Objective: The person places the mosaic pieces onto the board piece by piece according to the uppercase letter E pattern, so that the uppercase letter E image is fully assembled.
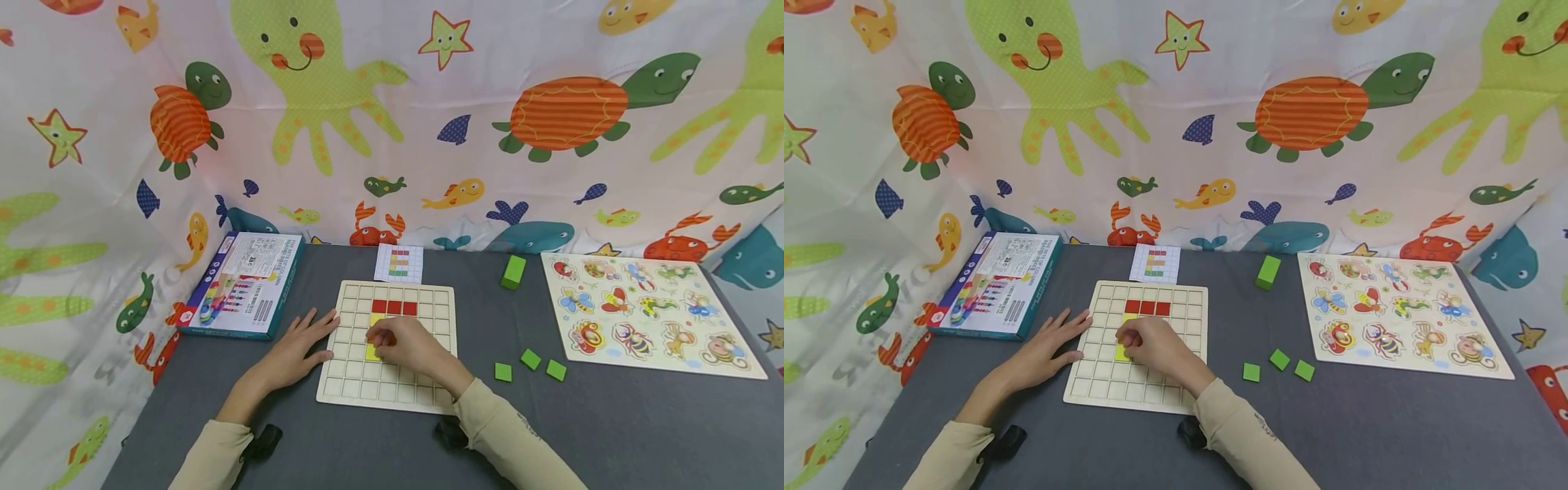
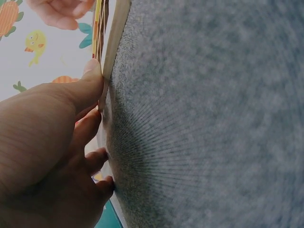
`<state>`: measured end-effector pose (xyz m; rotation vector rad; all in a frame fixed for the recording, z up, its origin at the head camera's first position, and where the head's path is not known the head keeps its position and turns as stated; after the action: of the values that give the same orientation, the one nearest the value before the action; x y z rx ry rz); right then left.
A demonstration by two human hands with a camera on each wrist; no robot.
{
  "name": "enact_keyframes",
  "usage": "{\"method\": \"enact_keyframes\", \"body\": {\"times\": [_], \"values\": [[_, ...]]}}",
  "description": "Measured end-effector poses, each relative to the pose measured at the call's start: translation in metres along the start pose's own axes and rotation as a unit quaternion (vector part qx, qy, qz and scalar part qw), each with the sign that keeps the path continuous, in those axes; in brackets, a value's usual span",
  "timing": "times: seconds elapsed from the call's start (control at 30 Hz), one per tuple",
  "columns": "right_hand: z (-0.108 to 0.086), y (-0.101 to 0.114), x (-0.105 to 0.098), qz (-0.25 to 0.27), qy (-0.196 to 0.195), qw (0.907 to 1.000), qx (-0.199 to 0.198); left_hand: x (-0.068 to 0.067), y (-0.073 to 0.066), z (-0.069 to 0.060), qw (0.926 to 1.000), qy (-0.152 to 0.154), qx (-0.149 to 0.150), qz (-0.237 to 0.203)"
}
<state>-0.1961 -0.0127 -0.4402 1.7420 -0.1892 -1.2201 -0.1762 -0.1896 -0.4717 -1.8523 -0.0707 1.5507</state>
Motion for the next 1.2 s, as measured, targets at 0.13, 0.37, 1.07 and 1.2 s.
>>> {"method": "enact_keyframes", "body": {"times": [0.13,0.37,1.07,1.2], "values": [[-0.011,-0.004,-0.015,0.002,0.016,0.9998,-0.015,0.001,-0.001,0.001,1.0,0.004,0.001,0.002],[-0.046,-0.032,-0.056,-0.015,-0.011,0.9997,0.018,0.0,-0.003,0.002,1.0,0.007,0.001,-0.001],[-0.135,-0.092,-0.114,-0.055,0.025,0.9966,0.057,0.002,0.001,0.001,1.0,0.006,0.003,-0.001],[-0.138,-0.093,-0.107,-0.04,0.039,0.9973,0.048,0.002,0.001,0.0,1.0,0.005,0.009,0.0]]}}
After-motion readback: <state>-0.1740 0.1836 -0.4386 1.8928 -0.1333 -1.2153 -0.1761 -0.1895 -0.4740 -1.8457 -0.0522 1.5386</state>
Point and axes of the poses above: each hand's wrist, its own z-axis towards the middle knuckle, its own x-axis out of the palm, y = z × x, the point moved 8 cm from there along z, towards the middle knuckle, and after that the axes turned 3 degrees about x, right-handed, at the moved point
